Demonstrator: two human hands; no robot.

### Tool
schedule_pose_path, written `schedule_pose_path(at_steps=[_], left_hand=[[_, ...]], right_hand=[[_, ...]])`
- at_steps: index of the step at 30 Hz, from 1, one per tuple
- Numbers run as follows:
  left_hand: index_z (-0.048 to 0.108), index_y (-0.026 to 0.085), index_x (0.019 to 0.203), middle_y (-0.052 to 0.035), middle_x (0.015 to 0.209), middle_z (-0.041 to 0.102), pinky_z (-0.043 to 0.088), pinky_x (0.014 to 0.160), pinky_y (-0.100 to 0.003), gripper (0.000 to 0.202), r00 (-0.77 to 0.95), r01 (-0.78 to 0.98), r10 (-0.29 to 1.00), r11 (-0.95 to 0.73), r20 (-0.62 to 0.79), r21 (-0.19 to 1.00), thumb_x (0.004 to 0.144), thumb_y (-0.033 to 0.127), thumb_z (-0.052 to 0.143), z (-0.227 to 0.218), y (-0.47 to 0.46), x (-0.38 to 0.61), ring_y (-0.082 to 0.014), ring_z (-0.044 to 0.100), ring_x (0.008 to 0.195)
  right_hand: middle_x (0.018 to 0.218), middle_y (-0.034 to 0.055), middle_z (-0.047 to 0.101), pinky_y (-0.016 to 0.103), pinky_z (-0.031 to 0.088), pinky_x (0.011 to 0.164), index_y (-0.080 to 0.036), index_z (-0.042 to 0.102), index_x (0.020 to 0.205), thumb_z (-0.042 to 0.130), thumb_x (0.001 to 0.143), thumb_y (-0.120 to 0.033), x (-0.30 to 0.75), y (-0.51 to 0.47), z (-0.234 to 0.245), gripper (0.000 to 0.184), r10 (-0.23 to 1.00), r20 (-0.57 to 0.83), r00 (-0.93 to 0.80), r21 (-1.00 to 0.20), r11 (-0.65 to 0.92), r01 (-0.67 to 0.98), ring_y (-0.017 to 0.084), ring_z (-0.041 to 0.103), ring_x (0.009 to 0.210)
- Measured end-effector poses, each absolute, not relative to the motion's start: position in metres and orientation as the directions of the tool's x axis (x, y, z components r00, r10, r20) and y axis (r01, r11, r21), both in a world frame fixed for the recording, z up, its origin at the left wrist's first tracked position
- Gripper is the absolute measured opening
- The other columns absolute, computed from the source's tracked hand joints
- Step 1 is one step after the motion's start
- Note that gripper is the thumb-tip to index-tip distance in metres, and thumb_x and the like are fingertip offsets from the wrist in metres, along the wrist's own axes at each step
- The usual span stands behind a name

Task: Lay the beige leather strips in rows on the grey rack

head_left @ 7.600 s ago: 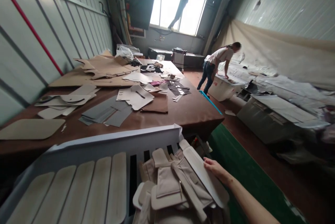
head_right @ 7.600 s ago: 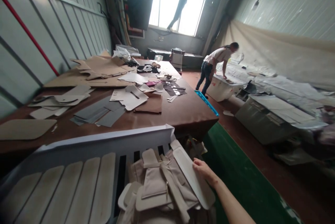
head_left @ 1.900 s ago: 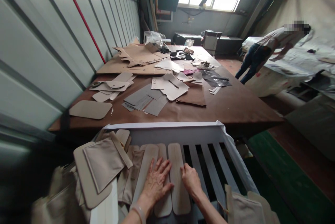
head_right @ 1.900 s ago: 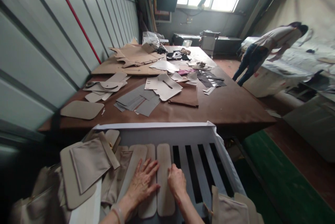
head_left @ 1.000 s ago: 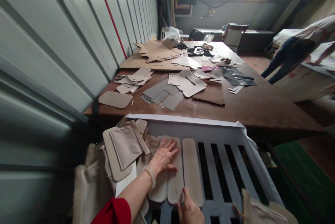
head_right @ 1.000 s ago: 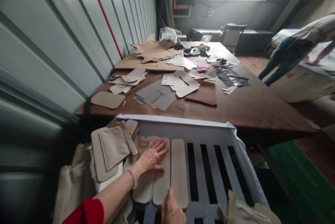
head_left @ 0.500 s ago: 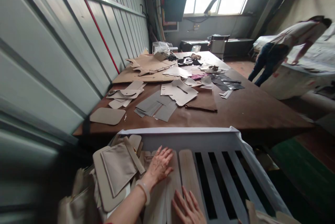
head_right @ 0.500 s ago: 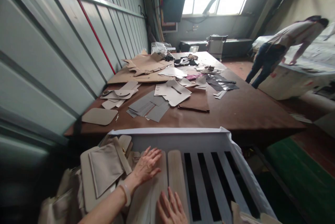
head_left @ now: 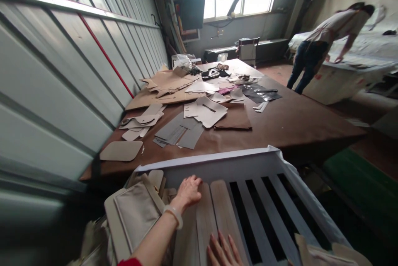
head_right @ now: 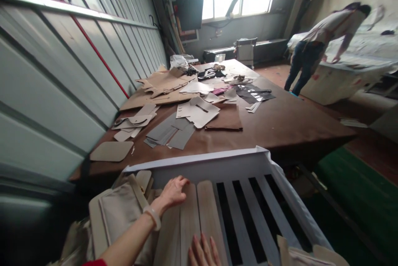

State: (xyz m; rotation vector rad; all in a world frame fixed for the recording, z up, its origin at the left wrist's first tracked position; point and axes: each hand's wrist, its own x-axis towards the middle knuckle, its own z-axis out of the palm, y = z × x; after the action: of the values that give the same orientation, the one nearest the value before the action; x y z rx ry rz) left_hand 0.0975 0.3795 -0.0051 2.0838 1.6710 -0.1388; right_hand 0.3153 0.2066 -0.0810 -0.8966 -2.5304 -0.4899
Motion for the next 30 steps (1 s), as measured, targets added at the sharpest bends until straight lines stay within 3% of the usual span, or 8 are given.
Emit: schedule_pose_path(at_steps=[2, 7, 13, 19, 22, 25, 30], left_hand=[[0.062, 0.028, 0.114, -0.0040, 0.111, 0.063, 0.046, 0.089, -0.031, 0.054, 0.277, 0.937, 0.880, -0.158, -0.385, 0.313, 0.062, 0.015, 0.053, -0.004, 0.383, 0.099, -0.0207, 0.061, 0.100], [0.060, 0.030, 0.119, -0.0018, 0.117, 0.061, 0.045, 0.091, -0.029, 0.059, 0.293, 0.928, 0.865, -0.154, -0.408, 0.339, 0.063, 0.013, 0.050, 0.000, 0.385, 0.100, -0.0195, 0.060, 0.103], [0.058, 0.030, 0.123, -0.0008, 0.126, 0.058, 0.043, 0.095, -0.029, 0.062, 0.339, 0.907, 0.837, -0.171, -0.429, 0.384, 0.064, 0.015, 0.049, 0.005, 0.383, 0.093, -0.0195, 0.058, 0.109], [0.059, 0.028, 0.121, 0.0014, 0.131, 0.056, 0.043, 0.094, -0.025, 0.062, 0.362, 0.889, 0.812, -0.153, -0.457, 0.431, 0.060, 0.017, 0.052, 0.011, 0.386, 0.085, -0.0185, 0.056, 0.112], [0.061, 0.030, 0.115, 0.0040, 0.118, 0.063, 0.046, 0.081, -0.021, 0.062, 0.322, 0.899, 0.816, -0.104, -0.480, 0.426, 0.056, 0.014, 0.050, 0.017, 0.386, 0.080, -0.0146, 0.061, 0.100], [0.065, 0.030, 0.104, 0.0050, 0.092, 0.070, 0.045, 0.068, -0.022, 0.046, 0.266, 0.922, 0.815, -0.058, -0.515, 0.383, 0.063, 0.017, 0.050, 0.027, 0.386, 0.071, -0.0136, 0.063, 0.082], [0.069, 0.026, 0.094, -0.0004, 0.084, 0.071, 0.046, 0.071, -0.025, 0.031, 0.168, 0.972, 0.812, -0.041, -0.559, 0.233, 0.072, 0.020, 0.049, 0.036, 0.396, 0.058, -0.0173, 0.065, 0.085]], right_hand=[[0.124, 0.0083, 0.059, 0.053, 0.013, 0.116, -0.023, 0.066, 0.113, 0.043, 0.092, -0.026, 0.313, 0.205, -0.072, 0.032, 0.534, 0.500, -0.681, 0.131, 0.731, 0.669, 0.030, 0.057, 0.110], [0.125, 0.0079, 0.058, 0.049, 0.008, 0.117, -0.021, 0.065, 0.116, 0.043, 0.091, -0.023, 0.314, 0.207, -0.049, 0.033, 0.600, 0.477, -0.642, 0.023, 0.722, 0.692, 0.029, 0.051, 0.117], [0.129, 0.0076, 0.055, 0.048, 0.003, 0.118, -0.020, 0.063, 0.118, 0.052, 0.088, -0.055, 0.316, 0.206, -0.042, 0.047, 0.645, 0.426, -0.635, -0.046, 0.716, 0.696, 0.031, 0.039, 0.128], [0.135, 0.0067, 0.051, 0.050, -0.001, 0.118, -0.021, 0.061, 0.122, 0.051, 0.087, -0.062, 0.318, 0.202, -0.050, 0.055, 0.668, 0.394, -0.631, -0.070, 0.706, 0.705, 0.032, 0.035, 0.131], [0.137, 0.0060, 0.049, 0.051, 0.000, 0.117, -0.022, 0.060, 0.124, 0.051, 0.091, -0.052, 0.318, 0.202, -0.052, 0.046, 0.668, 0.392, -0.632, -0.068, 0.706, 0.705, 0.031, 0.038, 0.129], [0.136, 0.0048, 0.050, 0.050, 0.002, 0.118, -0.023, 0.061, 0.122, 0.045, 0.095, -0.041, 0.318, 0.203, -0.052, 0.037, 0.664, 0.416, -0.621, -0.058, 0.701, 0.711, 0.029, 0.042, 0.127], [0.133, 0.0040, 0.053, 0.051, 0.004, 0.118, -0.024, 0.064, 0.119, 0.034, 0.099, -0.038, 0.316, 0.205, -0.052, 0.038, 0.651, 0.473, -0.594, -0.048, 0.692, 0.721, 0.028, 0.047, 0.122]])
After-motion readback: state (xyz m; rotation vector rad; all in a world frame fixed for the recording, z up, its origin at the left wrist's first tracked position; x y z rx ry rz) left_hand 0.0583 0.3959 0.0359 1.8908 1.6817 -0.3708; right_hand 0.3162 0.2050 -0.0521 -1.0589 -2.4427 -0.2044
